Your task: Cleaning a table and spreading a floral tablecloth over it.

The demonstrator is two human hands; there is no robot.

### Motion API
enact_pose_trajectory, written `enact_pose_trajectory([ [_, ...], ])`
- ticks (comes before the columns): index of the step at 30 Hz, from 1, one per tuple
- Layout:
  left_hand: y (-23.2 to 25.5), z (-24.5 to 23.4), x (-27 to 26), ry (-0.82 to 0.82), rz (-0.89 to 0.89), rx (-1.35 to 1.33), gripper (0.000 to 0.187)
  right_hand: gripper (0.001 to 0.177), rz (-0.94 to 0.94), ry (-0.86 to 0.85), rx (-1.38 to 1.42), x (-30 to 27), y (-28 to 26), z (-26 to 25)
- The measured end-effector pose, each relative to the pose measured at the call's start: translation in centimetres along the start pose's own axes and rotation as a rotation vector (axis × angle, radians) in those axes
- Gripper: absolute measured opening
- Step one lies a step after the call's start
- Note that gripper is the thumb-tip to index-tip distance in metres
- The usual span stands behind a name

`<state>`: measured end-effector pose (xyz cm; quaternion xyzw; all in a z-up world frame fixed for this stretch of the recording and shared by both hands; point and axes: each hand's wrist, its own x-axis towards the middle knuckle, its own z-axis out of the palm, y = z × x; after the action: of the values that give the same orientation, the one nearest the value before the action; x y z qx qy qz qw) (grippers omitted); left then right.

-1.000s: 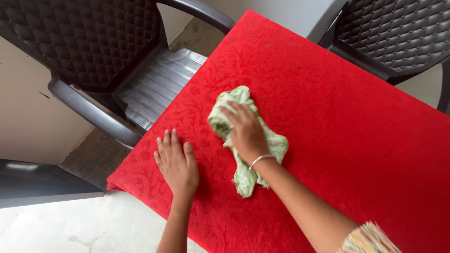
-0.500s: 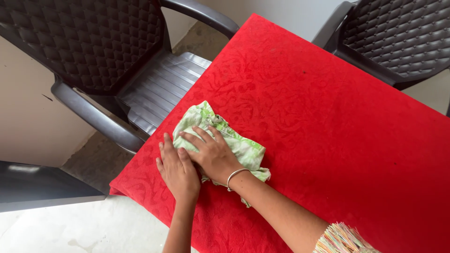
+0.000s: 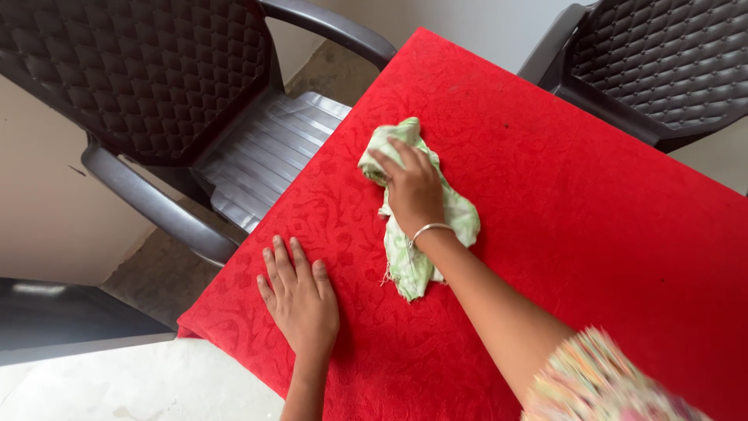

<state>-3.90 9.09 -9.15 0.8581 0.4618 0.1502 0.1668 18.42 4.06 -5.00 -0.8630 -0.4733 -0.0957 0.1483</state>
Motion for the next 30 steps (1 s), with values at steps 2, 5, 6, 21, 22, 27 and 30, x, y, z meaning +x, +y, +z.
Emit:
enact_pose_trajectory([
  [2, 0.0, 0.0, 0.2, 0.006, -0.015, -0.072, 0.059, 0.045, -0.063, 0.117, 0.053, -0.6, -2.0, -1.9],
  [5, -0.4, 0.0, 0.1, 0.025, -0.043, -0.237, 0.060, 0.044, -0.231, 0.151, 0.150, -3.0, -6.0, -3.1],
  [6, -0.5, -0.1, 0.1, 0.042, -0.052, -0.334, 0.061, 0.041, -0.335, 0.071, 0.190, -4.0, -7.3, -3.3],
  [21, 0.8, -0.6, 0.7, -0.039, -0.009, 0.037, 0.054, 0.050, -0.343, -0.123, 0.169, -4.4, -7.9, -0.6],
  [22, 0.8, -0.6, 0.4, -0.042, -0.005, 0.038, 0.054, 0.050, -0.338, -0.123, 0.169, -4.1, -7.8, -0.8],
  [27, 1.2, 0.1, 1.2, 0.061, 0.034, 0.144, 0.067, 0.048, -0.353, -0.066, 0.094, -1.4, -6.4, 0.0],
  [30, 2.2, -0.2, 3.2, 0.047, 0.054, 0.096, 0.066, 0.046, -0.317, -0.054, 0.090, 0.0, -5.4, 0.8],
])
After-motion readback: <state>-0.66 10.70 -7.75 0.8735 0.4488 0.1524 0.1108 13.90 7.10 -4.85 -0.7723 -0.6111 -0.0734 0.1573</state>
